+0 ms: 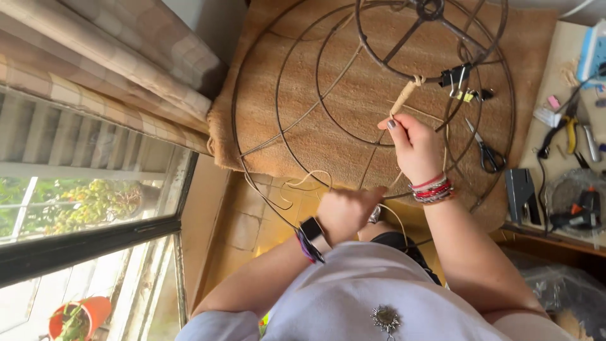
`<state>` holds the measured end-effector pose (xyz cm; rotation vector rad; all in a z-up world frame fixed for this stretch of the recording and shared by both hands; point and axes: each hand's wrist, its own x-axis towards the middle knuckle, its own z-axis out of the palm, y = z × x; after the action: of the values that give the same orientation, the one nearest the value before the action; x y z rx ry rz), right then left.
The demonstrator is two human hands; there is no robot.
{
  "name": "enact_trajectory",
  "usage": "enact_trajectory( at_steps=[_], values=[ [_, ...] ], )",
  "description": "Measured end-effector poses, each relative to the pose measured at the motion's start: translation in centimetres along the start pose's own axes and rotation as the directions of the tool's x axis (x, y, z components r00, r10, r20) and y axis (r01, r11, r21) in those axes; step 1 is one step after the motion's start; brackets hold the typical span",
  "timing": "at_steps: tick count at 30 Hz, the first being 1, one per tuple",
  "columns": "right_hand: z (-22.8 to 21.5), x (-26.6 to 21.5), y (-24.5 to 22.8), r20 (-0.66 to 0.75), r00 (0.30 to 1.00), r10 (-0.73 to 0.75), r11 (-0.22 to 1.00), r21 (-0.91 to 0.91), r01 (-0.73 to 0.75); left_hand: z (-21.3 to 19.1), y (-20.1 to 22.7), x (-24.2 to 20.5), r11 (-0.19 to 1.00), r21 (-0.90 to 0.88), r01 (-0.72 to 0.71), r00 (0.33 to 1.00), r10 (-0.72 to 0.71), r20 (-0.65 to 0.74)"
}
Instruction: Wrapping and tying twine around a metal wire frame to create a decorative object
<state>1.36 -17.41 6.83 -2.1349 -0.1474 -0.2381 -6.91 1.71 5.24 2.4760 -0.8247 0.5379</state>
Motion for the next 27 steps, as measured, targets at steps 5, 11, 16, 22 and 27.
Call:
enact_trajectory(
  at_steps=[5, 11, 16, 22, 27],
  values=[
    [-1.6, -0.8, 0.0, 0.055, 0.997, -0.062, 0.985, -0.156, 0.07, 1.1, -4.8, 6.1, 0.926, -0.363, 0.104, 0.995, -0.094, 0.045],
    [-3.1, -0.7, 6.9, -0.157, 0.972, -0.175, 0.904, -0.416, 0.096, 6.7, -7.6, 12.5, 0.191, -0.968, 0.162, 0.986, 0.003, 0.166],
    [0.5, 4.3, 7.6, -0.228, 0.968, -0.11, 0.912, -0.41, 0.007, 5.3, -8.6, 13.6, 0.163, -0.969, 0.186, 0.972, 0.11, 0.206],
    [0.9, 5.8, 12.3, 0.001, 0.998, 0.057, 0.972, -0.229, -0.055, 4.6, -8.7, 13.6, 0.988, -0.153, 0.037, 0.954, 0.01, 0.298],
    [-2.0, 0.2, 4.9, 0.141, 0.953, 0.269, 0.941, 0.171, -0.291, -0.1, -3.7, 8.0, 0.999, 0.022, -0.035, 0.997, 0.033, 0.074]
  ],
)
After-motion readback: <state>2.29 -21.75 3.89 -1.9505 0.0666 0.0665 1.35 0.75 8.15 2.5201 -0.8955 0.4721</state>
